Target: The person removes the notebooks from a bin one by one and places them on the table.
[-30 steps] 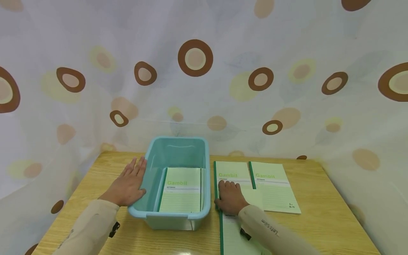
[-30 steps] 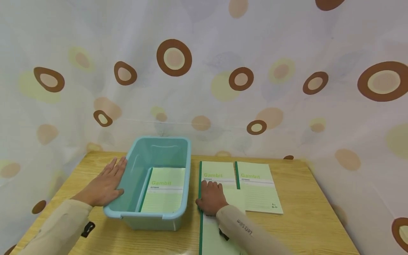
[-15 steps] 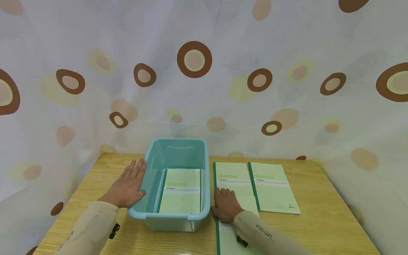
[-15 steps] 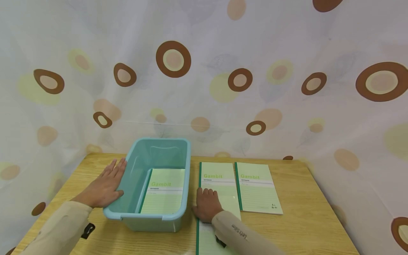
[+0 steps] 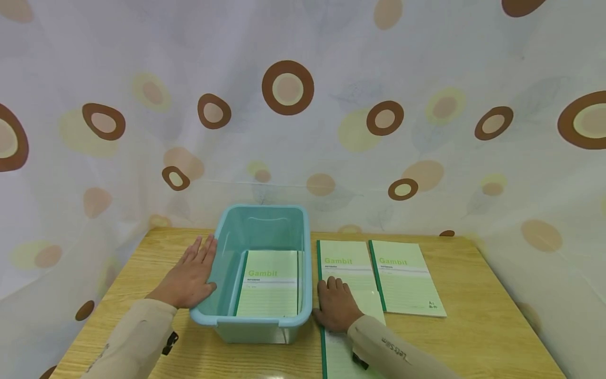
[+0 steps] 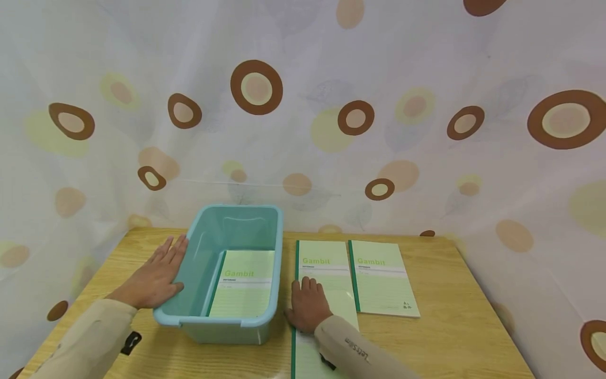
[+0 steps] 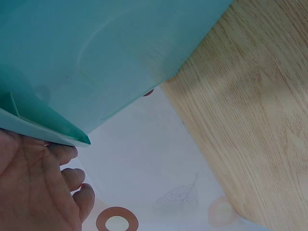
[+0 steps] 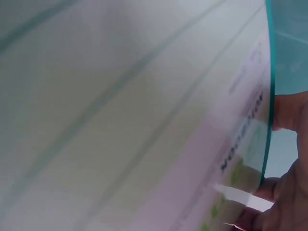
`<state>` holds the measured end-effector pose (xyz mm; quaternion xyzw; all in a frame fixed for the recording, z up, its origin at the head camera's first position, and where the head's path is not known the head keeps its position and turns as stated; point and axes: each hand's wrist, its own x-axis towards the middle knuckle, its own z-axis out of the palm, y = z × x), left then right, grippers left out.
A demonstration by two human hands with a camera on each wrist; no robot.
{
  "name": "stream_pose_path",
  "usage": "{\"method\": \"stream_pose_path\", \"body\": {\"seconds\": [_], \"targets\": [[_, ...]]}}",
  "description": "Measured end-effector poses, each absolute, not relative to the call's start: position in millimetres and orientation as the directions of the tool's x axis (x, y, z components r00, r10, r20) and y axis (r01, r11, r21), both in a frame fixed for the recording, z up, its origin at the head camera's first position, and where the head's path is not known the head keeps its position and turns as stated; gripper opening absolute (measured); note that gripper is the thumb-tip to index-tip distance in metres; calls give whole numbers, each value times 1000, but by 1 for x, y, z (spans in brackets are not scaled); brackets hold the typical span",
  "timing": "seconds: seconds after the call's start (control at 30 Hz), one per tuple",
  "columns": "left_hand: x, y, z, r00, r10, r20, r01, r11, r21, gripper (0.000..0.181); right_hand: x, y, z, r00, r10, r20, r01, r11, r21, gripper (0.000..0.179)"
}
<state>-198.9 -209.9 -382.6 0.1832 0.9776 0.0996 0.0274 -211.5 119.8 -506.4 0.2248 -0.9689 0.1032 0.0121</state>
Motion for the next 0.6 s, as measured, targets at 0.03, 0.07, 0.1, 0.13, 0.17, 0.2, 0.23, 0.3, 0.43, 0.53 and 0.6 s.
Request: {"method": "stream_pose_path", "body": {"seconds": [0.03,0.07,0.1,0.13,0.17,0.2,0.23,0.3,0.43,0.53,0.6], "targets": [[-199,-210,-383,-931,364,-16,354,913,204,78,-212,120,-506,-899,-433,65,-437,879,-189,32],[-199,-210,-383,-931,365,-15,354,912,205,78,-212,121,-506,-900,-432,61,-435,881,-185,35],[-199,-210,-383,-931,365,-14,355,912,204,78,-212,121,-505,-901,-430,59,-433,883,-180,37],[-200,-211,-383,-930,366,-14,356,912,203,78,-213,122,-505,-901,-429,57,-432,885,-173,40],[-200,-211,-383,-930,367,-15,357,912,203,78,-213,122,-505,-904,-424,55,-427,888,-170,42],[-200,-211,-383,-930,367,-15,356,912,204,78,-214,123,-504,-907,-417,54,-420,891,-172,44],[-200,-211,-384,-930,366,-17,355,912,205,78,-216,124,-503,-910,-410,59,-414,894,-172,46],[-200,-210,-384,-931,365,-20,353,912,207,78,-219,127,-498,-918,-389,80,-397,897,-194,48],[-200,-210,-383,-931,363,-28,350,914,205,78,-232,133,-475,-929,-343,140,-370,881,-294,44],[-200,-210,-383,-932,362,-32,349,915,203,78,-243,136,-449,-937,-307,167,-349,856,-381,40],[-200,-210,-383,-931,362,-32,349,915,204,78,-249,135,-428,-941,-287,181,-339,836,-432,39]]}}
